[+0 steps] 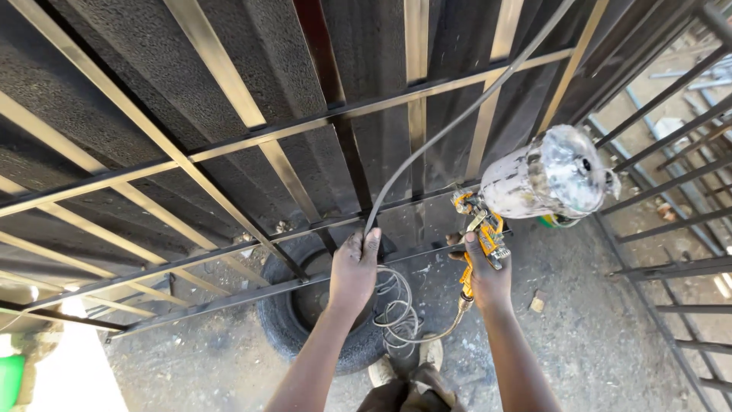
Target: Spray painting a metal gate frame with black paint using a pneumatic spray gun
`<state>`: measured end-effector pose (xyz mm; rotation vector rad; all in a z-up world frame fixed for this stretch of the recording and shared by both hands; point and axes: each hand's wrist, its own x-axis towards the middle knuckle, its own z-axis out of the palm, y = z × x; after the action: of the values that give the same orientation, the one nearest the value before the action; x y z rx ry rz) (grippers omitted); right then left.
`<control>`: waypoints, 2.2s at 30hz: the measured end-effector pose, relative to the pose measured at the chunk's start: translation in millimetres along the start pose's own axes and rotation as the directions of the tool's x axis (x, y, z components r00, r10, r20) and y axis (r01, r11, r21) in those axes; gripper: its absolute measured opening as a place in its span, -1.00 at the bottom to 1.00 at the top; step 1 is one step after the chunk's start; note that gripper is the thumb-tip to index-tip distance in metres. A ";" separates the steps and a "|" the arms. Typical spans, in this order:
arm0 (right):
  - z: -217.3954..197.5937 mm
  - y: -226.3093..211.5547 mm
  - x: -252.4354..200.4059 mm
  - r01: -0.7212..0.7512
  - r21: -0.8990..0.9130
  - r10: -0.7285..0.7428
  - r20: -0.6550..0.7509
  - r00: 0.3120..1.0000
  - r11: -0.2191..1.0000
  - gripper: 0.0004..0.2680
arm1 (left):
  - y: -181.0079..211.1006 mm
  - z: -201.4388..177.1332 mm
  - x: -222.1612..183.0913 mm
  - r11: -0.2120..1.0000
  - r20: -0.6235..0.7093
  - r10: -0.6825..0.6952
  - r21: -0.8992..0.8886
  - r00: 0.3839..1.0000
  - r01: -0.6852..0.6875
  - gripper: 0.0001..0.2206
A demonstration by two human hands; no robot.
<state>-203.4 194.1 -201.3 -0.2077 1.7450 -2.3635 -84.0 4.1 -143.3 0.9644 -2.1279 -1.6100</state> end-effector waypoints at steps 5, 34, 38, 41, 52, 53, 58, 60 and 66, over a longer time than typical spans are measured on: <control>-32.1 91.7 6.6 -0.129 -0.048 0.122 -0.125 0.985 0.990 -0.87 | -8.7 18.6 -1.3 0.998 -0.016 -0.021 0.062 1.000 0.022 -0.60; -146.8 188.6 -45.7 -0.666 0.150 0.671 -0.339 0.659 0.730 -0.74 | -59.5 108.3 28.5 0.977 0.031 0.065 0.202 0.997 -0.070 -0.64; -119.6 169.6 -43.2 -0.519 -0.172 0.448 -0.329 0.832 0.837 -0.75 | -95.1 86.5 19.1 0.969 0.022 0.018 0.248 1.000 -0.023 -0.66; -129.5 200.3 -42.5 -0.382 -0.085 0.348 -0.266 0.899 0.920 -0.84 | -105.4 69.7 15.8 0.946 -0.006 -0.015 0.325 1.000 0.016 -0.66; -144.6 278.0 -43.6 -0.807 -0.396 0.651 -0.479 0.589 0.439 -0.65 | -129.9 55.3 8.6 0.864 0.074 -0.032 0.503 0.997 -0.010 -0.70; -138.8 268.5 -43.2 -0.808 -0.396 0.651 -0.481 0.587 0.436 -0.65 | -133.0 51.1 5.6 0.864 0.075 -0.034 0.503 0.997 -0.008 -0.70; -111.2 208.7 -40.8 -0.870 -0.228 0.714 -0.500 0.490 0.437 -0.57 | -137.8 33.6 -3.9 0.867 0.082 -0.153 0.489 0.985 0.094 -0.75; -107.1 193.2 -45.8 -0.795 -0.275 0.657 -0.452 0.603 0.540 -0.70 | -139.3 30.8 -3.8 0.862 0.081 -0.151 0.499 0.985 0.091 -0.77; -97.4 177.4 -51.2 -0.311 -0.143 0.271 -0.240 0.932 0.940 -0.88 | -141.1 32.1 0.6 0.854 0.121 -0.155 0.515 0.981 0.071 -0.76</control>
<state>-162.8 246.1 -399.4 0.2805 1.9312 -2.0806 -57.5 6.6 -285.5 1.1618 -2.7359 -1.2156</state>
